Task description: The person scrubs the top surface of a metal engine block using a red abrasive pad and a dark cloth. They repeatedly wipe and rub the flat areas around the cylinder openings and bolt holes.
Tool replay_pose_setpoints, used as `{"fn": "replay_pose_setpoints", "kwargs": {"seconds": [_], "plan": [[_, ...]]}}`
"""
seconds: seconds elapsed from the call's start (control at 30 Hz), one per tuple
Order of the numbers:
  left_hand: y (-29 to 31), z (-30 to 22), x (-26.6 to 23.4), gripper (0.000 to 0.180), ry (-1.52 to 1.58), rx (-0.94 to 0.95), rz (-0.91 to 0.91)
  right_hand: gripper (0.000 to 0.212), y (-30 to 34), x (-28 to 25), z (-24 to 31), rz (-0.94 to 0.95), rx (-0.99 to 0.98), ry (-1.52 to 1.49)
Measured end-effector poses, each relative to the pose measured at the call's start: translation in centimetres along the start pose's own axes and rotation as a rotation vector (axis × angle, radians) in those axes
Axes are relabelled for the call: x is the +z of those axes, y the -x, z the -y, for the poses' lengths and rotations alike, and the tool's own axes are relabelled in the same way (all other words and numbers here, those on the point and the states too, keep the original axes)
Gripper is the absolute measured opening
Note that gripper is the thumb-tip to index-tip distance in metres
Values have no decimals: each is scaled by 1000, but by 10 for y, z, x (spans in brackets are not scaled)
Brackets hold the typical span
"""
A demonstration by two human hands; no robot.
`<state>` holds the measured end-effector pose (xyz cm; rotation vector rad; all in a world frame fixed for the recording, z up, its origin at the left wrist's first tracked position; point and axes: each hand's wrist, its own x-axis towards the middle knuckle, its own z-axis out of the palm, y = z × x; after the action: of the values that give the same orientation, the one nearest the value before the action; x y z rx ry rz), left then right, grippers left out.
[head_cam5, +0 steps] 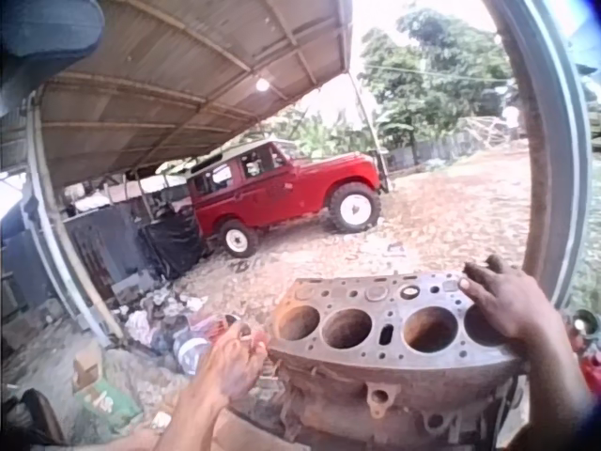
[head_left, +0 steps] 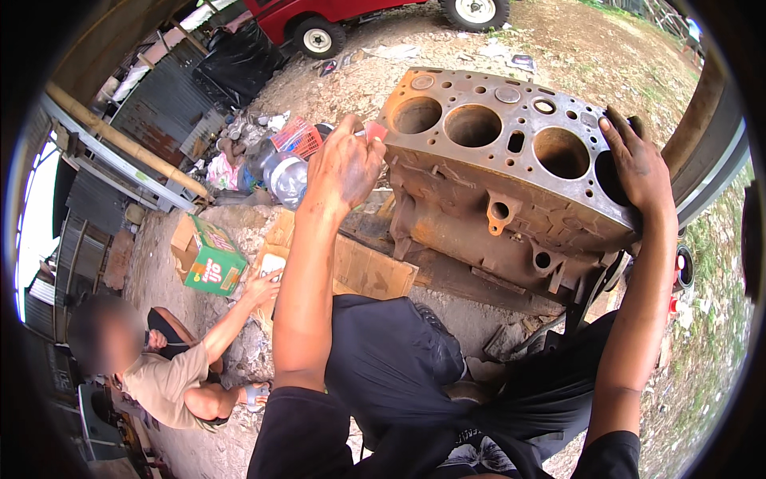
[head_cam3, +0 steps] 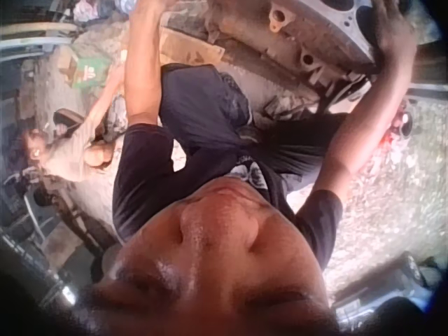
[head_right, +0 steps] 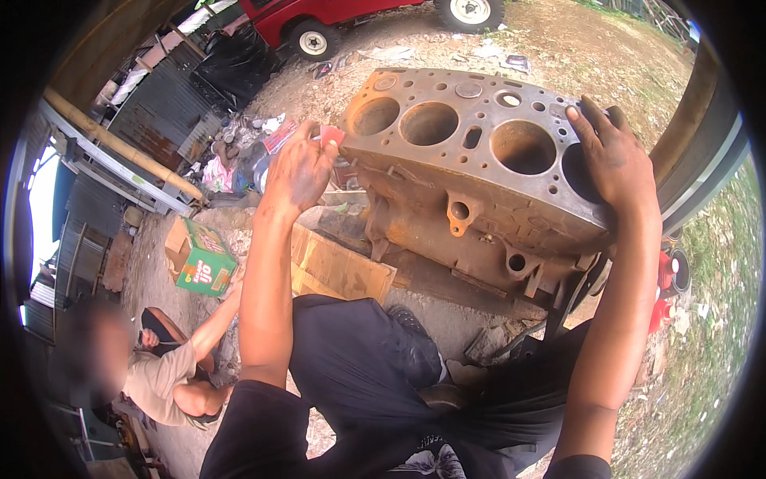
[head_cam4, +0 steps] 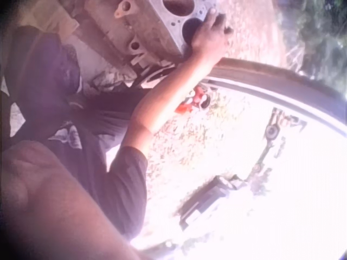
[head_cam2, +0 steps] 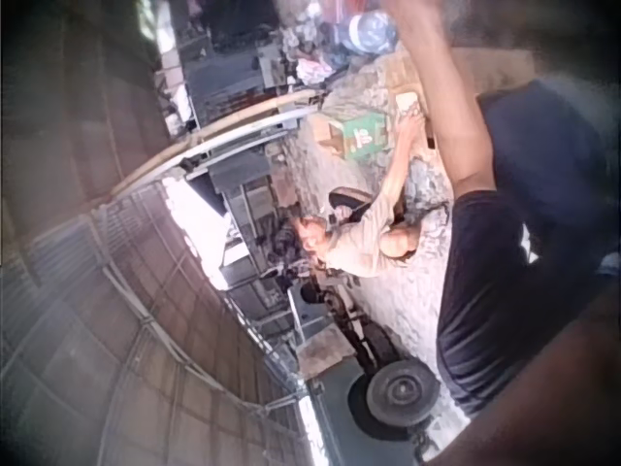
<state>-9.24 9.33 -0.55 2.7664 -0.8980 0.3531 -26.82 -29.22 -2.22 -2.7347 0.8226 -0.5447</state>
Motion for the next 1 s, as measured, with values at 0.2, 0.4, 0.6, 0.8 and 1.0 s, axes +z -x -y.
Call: {"fn": "replay_pose_setpoints", "kwargs": {"seconds": [0.2,0.4,0.6,0.8,1.0], "plan": [[4,1,17,41,7,137,-95,68,-3,6,-19,-86,-34,76],[2,5,6,40,-28,44,-83,66,0,-1,-5,-19,-25,14],[1,1,8,38,20,45,-111,67,-2,9,-15,-56,-35,58],[4,-2,11,32,-31,41,-150,69,-4,9,-18,-93,-19,90],[1,2,7,33,-98,12,-77,69,-2,1,1,42,-9,-37]]}}
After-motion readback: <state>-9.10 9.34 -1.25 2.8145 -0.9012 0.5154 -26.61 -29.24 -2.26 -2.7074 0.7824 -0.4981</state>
